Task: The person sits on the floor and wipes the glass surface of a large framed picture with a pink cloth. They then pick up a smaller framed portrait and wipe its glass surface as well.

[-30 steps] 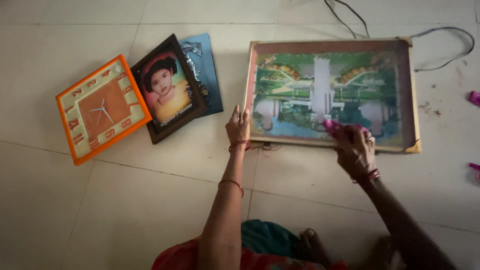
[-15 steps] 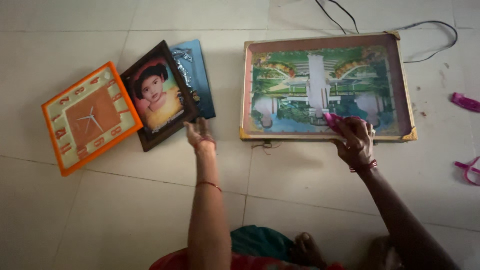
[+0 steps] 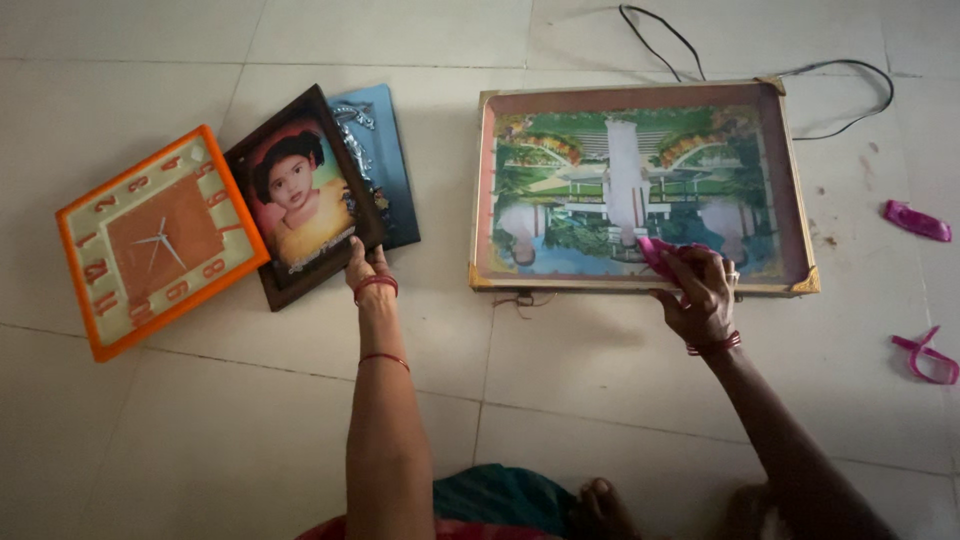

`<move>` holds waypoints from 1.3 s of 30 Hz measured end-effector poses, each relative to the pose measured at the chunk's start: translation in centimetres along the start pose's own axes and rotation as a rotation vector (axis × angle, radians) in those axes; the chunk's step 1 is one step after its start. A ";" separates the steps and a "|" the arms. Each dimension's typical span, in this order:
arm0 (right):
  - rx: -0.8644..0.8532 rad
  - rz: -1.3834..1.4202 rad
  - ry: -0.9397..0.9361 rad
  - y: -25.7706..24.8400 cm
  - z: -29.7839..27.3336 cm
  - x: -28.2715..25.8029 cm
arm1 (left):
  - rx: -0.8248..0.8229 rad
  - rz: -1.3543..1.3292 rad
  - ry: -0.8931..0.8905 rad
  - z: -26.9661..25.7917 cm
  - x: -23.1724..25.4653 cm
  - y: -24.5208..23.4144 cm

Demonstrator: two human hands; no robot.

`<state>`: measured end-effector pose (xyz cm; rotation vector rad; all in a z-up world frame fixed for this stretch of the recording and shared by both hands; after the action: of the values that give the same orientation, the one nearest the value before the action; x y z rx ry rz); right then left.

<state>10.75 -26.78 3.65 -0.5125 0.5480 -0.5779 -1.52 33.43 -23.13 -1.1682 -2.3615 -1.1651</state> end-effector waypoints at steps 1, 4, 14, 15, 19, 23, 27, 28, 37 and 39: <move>0.005 0.003 0.001 -0.1 -0.1 0.1 | -0.027 0.007 -0.016 -0.1 -0.2 0.2; 0.001 -0.007 -0.018 0.3 -0.3 0.0 | -0.014 -0.014 -0.050 -0.1 -0.7 0.3; 0.003 0.003 -0.016 0.1 -0.2 -0.1 | -0.180 -0.186 -0.226 -3.1 -4.3 3.2; 0.009 0.011 -0.016 0.0 -0.1 -0.3 | -0.178 -0.186 -0.229 -3.6 -4.3 3.3; 0.018 0.036 -0.018 -0.3 0.3 -0.5 | -0.200 -0.177 -0.228 -5.9 -4.5 4.2; 0.033 0.146 0.020 -0.6 0.6 0.0 | -0.223 -0.094 -0.230 -8.7 -3.9 4.8; 0.071 0.173 0.039 -1.0 0.5 1.1 | -0.302 -0.017 -0.188 -11.7 -2.5 6.1; 0.071 0.193 0.103 -0.7 0.7 1.9 | -0.331 0.002 -0.170 -12.6 -2.0 6.6; 0.057 1.179 0.948 -2.0 2.9 8.8 | -0.651 0.265 0.054 -23.4 8.2 12.1; 0.073 1.482 1.034 -2.8 3.3 8.1 | -0.718 0.296 0.079 -26.7 10.6 13.2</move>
<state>17.42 -32.87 5.02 0.3926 1.6406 0.6483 -1.30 23.68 6.94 -1.5631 -1.6513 -1.9632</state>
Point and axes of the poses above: each hand's wrist, its own z-axis towards the middle knuckle, its own y-axis out of the palm, x = y × z, the point moved 9 cm from there along z, towards the middle knuckle, and after that the axes turned 14 degrees about x, right-handed, at the moved point
